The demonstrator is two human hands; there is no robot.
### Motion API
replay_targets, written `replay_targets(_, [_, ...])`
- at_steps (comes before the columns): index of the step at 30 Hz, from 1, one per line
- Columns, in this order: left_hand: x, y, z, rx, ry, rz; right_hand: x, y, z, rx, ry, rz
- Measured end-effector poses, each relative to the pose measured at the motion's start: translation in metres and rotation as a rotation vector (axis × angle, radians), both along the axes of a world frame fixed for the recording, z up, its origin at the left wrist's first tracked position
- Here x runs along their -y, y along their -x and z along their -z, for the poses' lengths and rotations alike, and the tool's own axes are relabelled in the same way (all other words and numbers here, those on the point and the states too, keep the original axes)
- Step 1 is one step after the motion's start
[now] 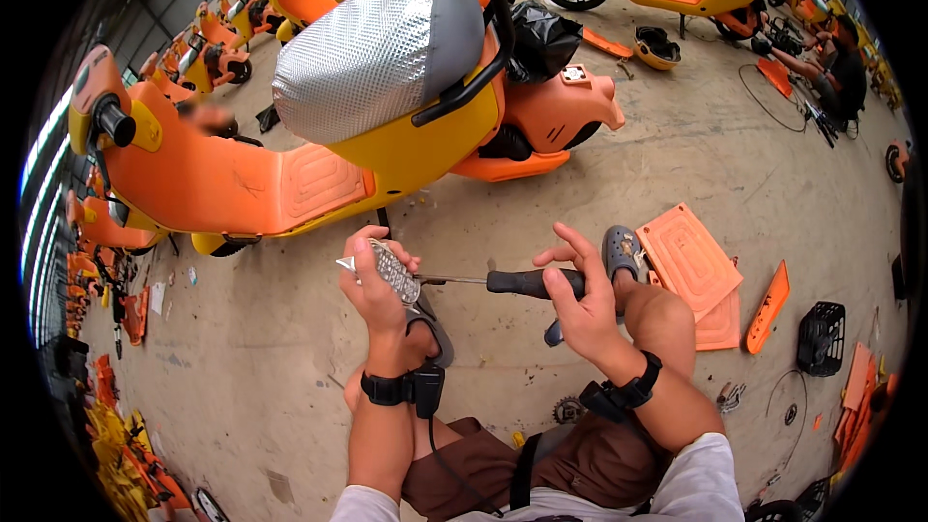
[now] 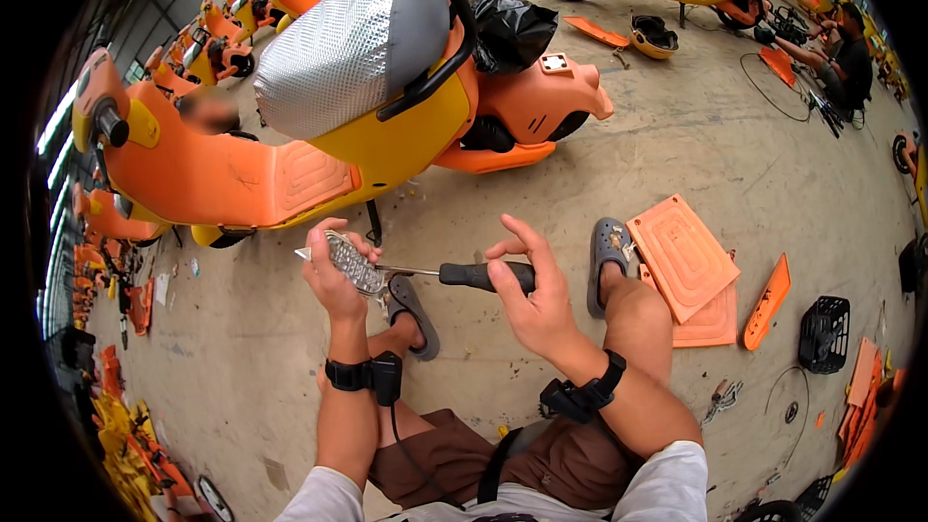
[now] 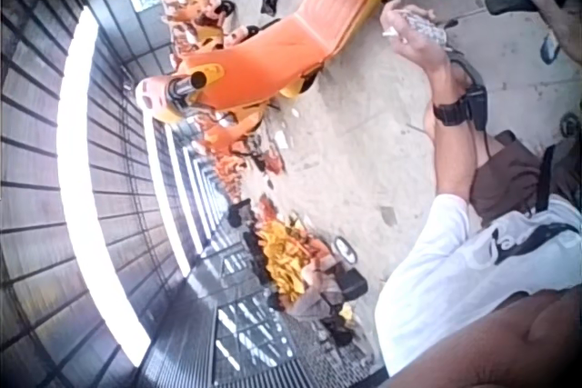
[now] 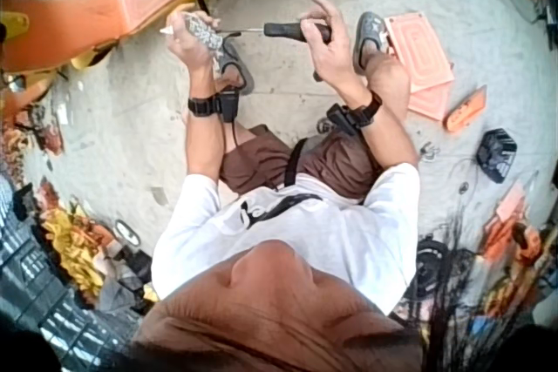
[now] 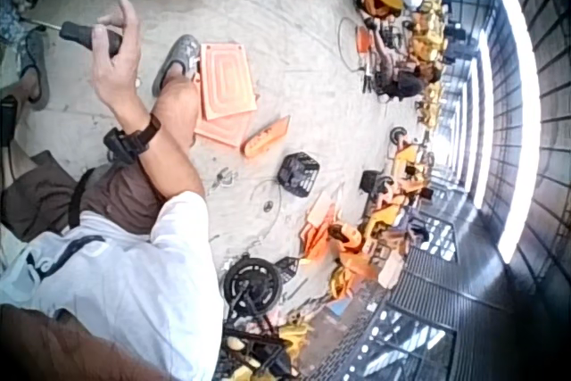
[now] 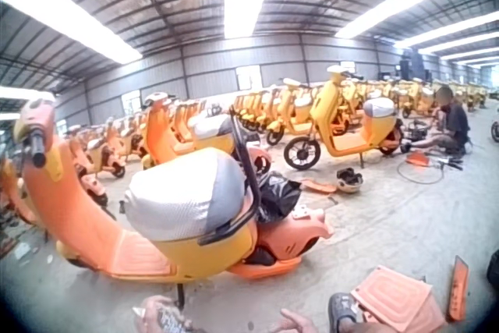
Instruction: The person uses a screwdriver to disassemble and work on an electronic component from a scooter while sitting on the floor, handling the small circuit board and plastic housing.
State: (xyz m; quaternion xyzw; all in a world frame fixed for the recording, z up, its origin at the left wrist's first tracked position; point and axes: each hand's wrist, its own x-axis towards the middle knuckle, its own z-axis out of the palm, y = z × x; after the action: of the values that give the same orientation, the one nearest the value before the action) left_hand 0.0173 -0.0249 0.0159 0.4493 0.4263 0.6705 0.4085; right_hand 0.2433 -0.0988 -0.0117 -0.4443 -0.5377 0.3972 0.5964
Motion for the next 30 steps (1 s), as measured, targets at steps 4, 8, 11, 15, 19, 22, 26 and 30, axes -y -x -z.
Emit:
replay_targets(4, [0.000, -0.001, 0.001, -0.004, -0.003, 0.000, 0.004, 0.005, -0.010, -0.030, -0.004, 0.045])
replay_targets(8, [0.000, -0.001, 0.000, -0.001, -0.006, -0.002, 0.001, 0.001, -0.008, 0.052, -0.054, 0.048])
replay_targets(11, [0.001, 0.000, -0.001, -0.002, -0.001, -0.004, 0.003, 0.000, -0.010, -0.092, 0.115, -0.024])
replay_targets(15, [0.000, -0.001, 0.002, -0.032, -0.013, 0.000, -0.001, 0.000, -0.008, 0.159, -0.120, 0.096])
replay_targets(19, [0.001, 0.001, 0.001, 0.001, -0.002, -0.008, 0.004, -0.003, -0.021, -0.198, 0.221, -0.088])
replay_targets(22, [0.001, -0.001, -0.001, -0.014, -0.008, 0.000, 0.000, -0.003, -0.007, -0.085, 0.144, -0.034])
replay_targets(26, [0.001, -0.003, -0.001, -0.020, -0.008, 0.006, -0.004, -0.002, 0.001, 0.135, -0.124, 0.076])
replay_targets(30, [0.001, -0.001, 0.001, -0.013, -0.006, 0.012, 0.001, -0.003, -0.010, -0.151, 0.174, -0.025])
